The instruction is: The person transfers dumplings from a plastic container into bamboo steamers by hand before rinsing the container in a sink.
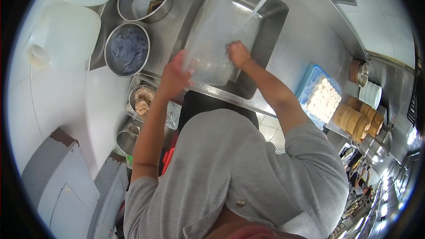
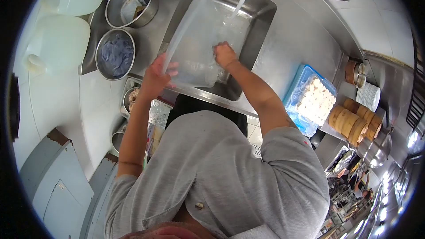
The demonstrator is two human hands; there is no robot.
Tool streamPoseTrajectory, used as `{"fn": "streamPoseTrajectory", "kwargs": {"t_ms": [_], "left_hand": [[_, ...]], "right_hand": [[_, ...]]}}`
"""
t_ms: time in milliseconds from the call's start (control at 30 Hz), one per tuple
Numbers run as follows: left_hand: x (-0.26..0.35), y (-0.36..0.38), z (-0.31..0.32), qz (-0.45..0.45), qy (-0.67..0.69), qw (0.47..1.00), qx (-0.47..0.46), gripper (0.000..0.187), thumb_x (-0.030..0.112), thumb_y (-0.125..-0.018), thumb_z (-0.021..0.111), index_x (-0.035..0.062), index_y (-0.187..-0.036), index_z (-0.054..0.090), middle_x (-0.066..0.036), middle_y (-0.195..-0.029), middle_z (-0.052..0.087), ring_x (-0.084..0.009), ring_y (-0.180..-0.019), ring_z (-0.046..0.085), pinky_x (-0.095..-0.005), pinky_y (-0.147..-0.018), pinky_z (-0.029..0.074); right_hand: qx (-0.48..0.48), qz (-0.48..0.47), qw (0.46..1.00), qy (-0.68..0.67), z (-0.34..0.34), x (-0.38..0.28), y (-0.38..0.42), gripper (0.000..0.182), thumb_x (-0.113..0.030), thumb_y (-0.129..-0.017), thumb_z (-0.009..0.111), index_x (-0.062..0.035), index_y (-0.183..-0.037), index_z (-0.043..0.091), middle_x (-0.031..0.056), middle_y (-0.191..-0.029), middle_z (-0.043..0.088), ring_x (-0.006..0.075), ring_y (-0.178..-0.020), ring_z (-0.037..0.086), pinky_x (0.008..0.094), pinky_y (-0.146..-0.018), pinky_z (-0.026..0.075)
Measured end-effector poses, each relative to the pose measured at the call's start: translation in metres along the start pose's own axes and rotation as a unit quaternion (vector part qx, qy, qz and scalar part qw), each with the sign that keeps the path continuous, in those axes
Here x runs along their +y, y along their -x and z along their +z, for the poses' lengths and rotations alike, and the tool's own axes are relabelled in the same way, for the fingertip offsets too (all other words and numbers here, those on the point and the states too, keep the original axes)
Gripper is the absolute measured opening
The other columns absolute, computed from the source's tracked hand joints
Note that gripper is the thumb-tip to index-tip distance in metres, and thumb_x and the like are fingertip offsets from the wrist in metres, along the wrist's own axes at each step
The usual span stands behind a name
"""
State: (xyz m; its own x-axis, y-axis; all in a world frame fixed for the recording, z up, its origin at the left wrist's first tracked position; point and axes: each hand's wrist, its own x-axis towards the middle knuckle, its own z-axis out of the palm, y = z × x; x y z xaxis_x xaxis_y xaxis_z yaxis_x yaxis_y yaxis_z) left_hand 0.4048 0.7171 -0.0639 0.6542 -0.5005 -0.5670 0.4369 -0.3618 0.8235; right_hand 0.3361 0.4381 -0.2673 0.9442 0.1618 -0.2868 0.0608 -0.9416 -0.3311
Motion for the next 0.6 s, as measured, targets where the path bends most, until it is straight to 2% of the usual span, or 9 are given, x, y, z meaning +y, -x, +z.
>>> {"fn": "streamPoseTrajectory", "kwargs": {"t_ms": [67, 100, 167, 200, 233, 333, 467, 533, 600], "left_hand": [[0.002, 0.0, -0.001, 0.021, 0.041, 0.998, 0.047, 0.058, 0.0, -0.085, 0.062, 0.006, -0.141, 0.051, -0.009, -0.111, 0.069, -0.0161, -0.085, 0.067, -0.0307, -0.062, 0.06], [-0.004, 0.0, -0.003, 0.014, 0.031, 0.999, 0.023, 0.064, -0.002, -0.083, 0.059, 0.0075, -0.145, 0.046, -0.011, -0.119, 0.066, -0.0185, -0.094, 0.066, -0.0314, -0.065, 0.061], [-0.021, -0.003, -0.007, -0.002, 0.01, 1.0, -0.03, 0.077, -0.004, -0.081, 0.054, 0.0105, -0.154, 0.037, -0.015, -0.134, 0.06, -0.0234, -0.112, 0.064, -0.0328, -0.072, 0.061], [-0.019, -0.004, -0.005, -0.006, 0.009, 1.0, -0.022, 0.077, -0.004, -0.081, 0.054, 0.0106, -0.154, 0.036, -0.015, -0.134, 0.06, -0.0238, -0.112, 0.064, -0.0332, -0.072, 0.061], [-0.014, -0.003, -0.001, -0.011, 0.007, 1.0, -0.013, 0.077, -0.004, -0.081, 0.054, 0.0107, -0.154, 0.036, -0.015, -0.133, 0.06, -0.0242, -0.112, 0.064, -0.0336, -0.073, 0.061], [0.001, 0.001, -0.006, -0.036, 0.059, 0.998, -0.009, 0.077, -0.004, -0.081, 0.055, 0.0107, -0.154, 0.036, -0.015, -0.133, 0.06, -0.0245, -0.111, 0.064, -0.035, -0.074, 0.061], [-0.016, -0.002, -0.01, -0.031, 0.114, 0.993, 0.026, 0.069, -0.001, -0.085, 0.064, 0.0057, -0.15, 0.039, -0.012, -0.123, 0.065, -0.018, -0.101, 0.066, -0.0338, -0.069, 0.063], [-0.019, -0.002, -0.009, -0.019, 0.091, 0.996, -0.004, 0.074, -0.002, -0.083, 0.058, 0.0093, -0.153, 0.036, -0.015, -0.128, 0.063, -0.0226, -0.106, 0.066, -0.0366, -0.072, 0.062], [-0.013, -0.002, -0.009, -0.025, 0.084, 0.996, -0.022, 0.077, -0.002, -0.081, 0.055, 0.0115, -0.155, 0.034, -0.016, -0.13, 0.062, -0.0254, -0.108, 0.066, -0.0385, -0.074, 0.062]], "right_hand": [[-0.051, -0.036, 0.998, 0.016, 0.004, -0.02, 0.003, 0.015, -0.008, -0.077, 0.063, -0.0021, -0.088, 0.071, 0.0162, -0.098, 0.068, 0.0349, -0.102, 0.062, 0.0439, -0.091, 0.054], [-0.027, -0.052, 0.998, -0.03, -0.006, -0.043, 0.021, 0.014, -0.007, -0.077, 0.062, -0.0003, -0.086, 0.071, 0.0168, -0.095, 0.068, 0.0351, -0.103, 0.062, 0.0444, -0.092, 0.054], [-0.006, -0.032, 0.999, -0.016, -0.001, -0.035, 0.019, 0.013, -0.006, -0.077, 0.062, -0.0011, -0.085, 0.072, 0.0166, -0.094, 0.068, 0.0349, -0.103, 0.062, 0.0434, -0.091, 0.054], [0.006, -0.022, 1.0, -0.007, -0.001, -0.025, 0.013, 0.013, -0.006, -0.077, 0.062, -0.0014, -0.084, 0.072, 0.0165, -0.093, 0.067, 0.0347, -0.102, 0.062, 0.0429, -0.091, 0.054], [0.055, 0.036, 0.998, -0.004, -0.003, -0.014, 0.001, 0.012, -0.006, -0.078, 0.062, -0.002, -0.083, 0.072, 0.0161, -0.096, 0.068, 0.0348, -0.103, 0.061, 0.0421, -0.091, 0.055], [0.016, 0.042, 0.999, 0.015, -0.019, -0.005, -0.018, 0.013, -0.006, -0.076, 0.064, -0.002, -0.084, 0.072, 0.0158, -0.099, 0.067, 0.0348, -0.104, 0.062, 0.043, -0.091, 0.055], [-0.052, -0.068, 0.996, 0.003, -0.011, -0.043, 0.023, 0.012, -0.005, -0.074, 0.065, -0.0024, -0.083, 0.072, 0.015, -0.102, 0.067, 0.0336, -0.103, 0.062, 0.041, -0.092, 0.055], [-0.06, -0.082, 0.995, -0.006, -0.012, -0.03, 0.026, 0.011, -0.005, -0.074, 0.065, -0.0024, -0.083, 0.071, 0.0148, -0.102, 0.067, 0.0327, -0.103, 0.062, 0.0392, -0.093, 0.054], [0.031, -0.038, 0.999, 0.016, -0.012, -0.001, -0.004, 0.012, -0.007, -0.074, 0.066, -0.0039, -0.085, 0.072, 0.0145, -0.105, 0.068, 0.0332, -0.104, 0.062, 0.0395, -0.09, 0.056]]}}
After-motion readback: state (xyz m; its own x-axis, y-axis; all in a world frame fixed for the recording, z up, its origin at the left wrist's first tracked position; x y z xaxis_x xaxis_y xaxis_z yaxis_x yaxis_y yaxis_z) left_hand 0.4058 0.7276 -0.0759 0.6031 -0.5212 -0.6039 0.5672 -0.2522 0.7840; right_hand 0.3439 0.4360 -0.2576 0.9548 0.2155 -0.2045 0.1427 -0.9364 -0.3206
